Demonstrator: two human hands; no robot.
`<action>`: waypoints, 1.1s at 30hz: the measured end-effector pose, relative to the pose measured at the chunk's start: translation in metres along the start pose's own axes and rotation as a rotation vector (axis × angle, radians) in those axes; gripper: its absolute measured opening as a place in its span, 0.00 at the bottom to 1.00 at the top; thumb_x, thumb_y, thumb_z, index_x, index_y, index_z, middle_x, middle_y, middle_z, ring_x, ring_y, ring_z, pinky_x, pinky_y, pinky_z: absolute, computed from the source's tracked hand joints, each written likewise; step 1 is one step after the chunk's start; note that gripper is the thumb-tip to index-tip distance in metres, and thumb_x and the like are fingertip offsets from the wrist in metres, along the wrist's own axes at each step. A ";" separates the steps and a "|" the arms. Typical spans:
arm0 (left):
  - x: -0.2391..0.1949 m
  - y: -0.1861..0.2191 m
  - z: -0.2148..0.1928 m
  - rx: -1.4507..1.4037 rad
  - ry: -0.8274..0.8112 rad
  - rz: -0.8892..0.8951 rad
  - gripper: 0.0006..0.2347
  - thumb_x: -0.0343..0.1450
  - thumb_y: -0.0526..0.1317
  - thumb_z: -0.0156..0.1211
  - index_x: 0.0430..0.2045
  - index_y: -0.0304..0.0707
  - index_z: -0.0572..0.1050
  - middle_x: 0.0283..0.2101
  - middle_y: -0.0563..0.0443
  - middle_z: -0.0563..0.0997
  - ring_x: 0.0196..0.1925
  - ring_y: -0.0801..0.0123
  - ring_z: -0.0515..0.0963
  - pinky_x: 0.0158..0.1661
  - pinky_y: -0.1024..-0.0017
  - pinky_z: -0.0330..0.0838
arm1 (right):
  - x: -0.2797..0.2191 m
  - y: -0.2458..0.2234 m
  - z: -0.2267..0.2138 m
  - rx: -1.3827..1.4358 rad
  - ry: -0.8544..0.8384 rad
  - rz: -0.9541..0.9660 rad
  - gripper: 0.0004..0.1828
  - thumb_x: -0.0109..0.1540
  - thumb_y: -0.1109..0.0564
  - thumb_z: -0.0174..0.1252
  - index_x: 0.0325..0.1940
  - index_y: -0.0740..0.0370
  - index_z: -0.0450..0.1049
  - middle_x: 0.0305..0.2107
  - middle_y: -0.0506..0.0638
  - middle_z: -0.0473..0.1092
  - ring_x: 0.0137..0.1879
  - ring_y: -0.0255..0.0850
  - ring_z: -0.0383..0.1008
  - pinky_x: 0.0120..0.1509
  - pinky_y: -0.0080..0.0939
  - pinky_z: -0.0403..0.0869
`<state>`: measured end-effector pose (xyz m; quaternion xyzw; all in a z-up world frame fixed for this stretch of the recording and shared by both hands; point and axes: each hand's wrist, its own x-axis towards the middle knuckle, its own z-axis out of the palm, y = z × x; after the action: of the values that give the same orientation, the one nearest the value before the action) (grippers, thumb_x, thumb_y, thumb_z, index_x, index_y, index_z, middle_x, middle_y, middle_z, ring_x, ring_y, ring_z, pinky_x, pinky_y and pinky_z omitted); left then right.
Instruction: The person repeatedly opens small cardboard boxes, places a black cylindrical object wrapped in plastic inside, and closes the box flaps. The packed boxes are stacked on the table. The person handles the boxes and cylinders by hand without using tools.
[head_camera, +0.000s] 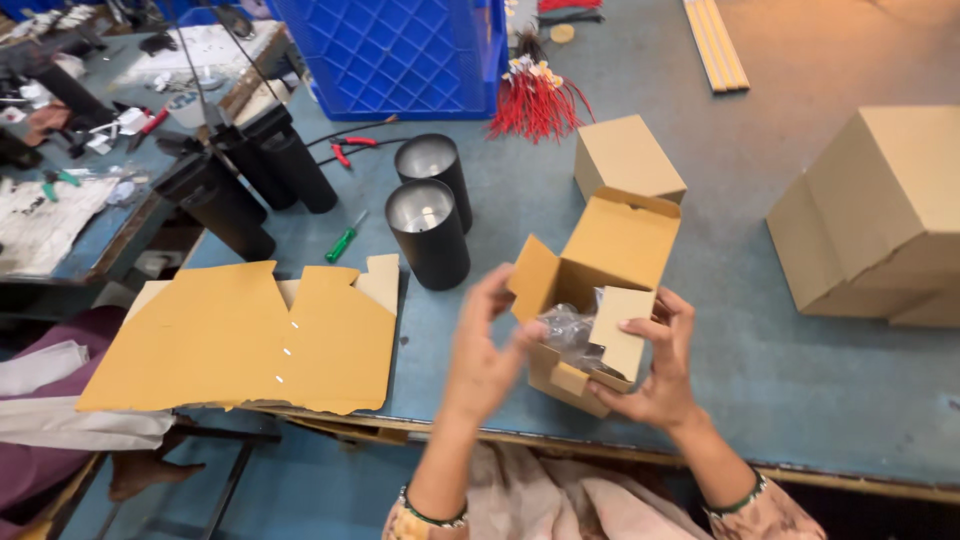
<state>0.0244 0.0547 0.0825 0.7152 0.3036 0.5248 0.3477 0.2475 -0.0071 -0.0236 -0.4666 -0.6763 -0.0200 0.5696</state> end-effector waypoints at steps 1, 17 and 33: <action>-0.012 0.000 0.009 0.101 -0.045 0.063 0.28 0.68 0.49 0.68 0.60 0.36 0.69 0.59 0.40 0.75 0.60 0.50 0.77 0.58 0.60 0.73 | -0.001 -0.001 0.003 0.005 -0.002 0.012 0.46 0.43 0.47 0.76 0.60 0.50 0.62 0.62 0.63 0.52 0.67 0.59 0.61 0.71 0.58 0.67; -0.028 0.003 0.047 0.564 -0.230 0.332 0.26 0.67 0.57 0.66 0.53 0.40 0.77 0.49 0.44 0.78 0.49 0.54 0.78 0.52 0.58 0.65 | 0.011 0.013 -0.001 0.761 -0.096 0.241 0.77 0.52 0.34 0.74 0.84 0.52 0.23 0.76 0.60 0.46 0.83 0.52 0.47 0.86 0.54 0.48; -0.063 -0.029 0.039 0.585 0.106 0.356 0.14 0.68 0.49 0.68 0.42 0.47 0.79 0.53 0.46 0.69 0.61 0.51 0.65 0.61 0.52 0.58 | 0.080 -0.033 -0.023 0.166 -0.227 -0.009 0.16 0.65 0.56 0.59 0.55 0.64 0.75 0.51 0.55 0.76 0.59 0.49 0.77 0.64 0.47 0.73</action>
<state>0.0435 0.0135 0.0164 0.7981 0.3291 0.5045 0.0147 0.2497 0.0099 0.0643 -0.4141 -0.7377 0.0863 0.5261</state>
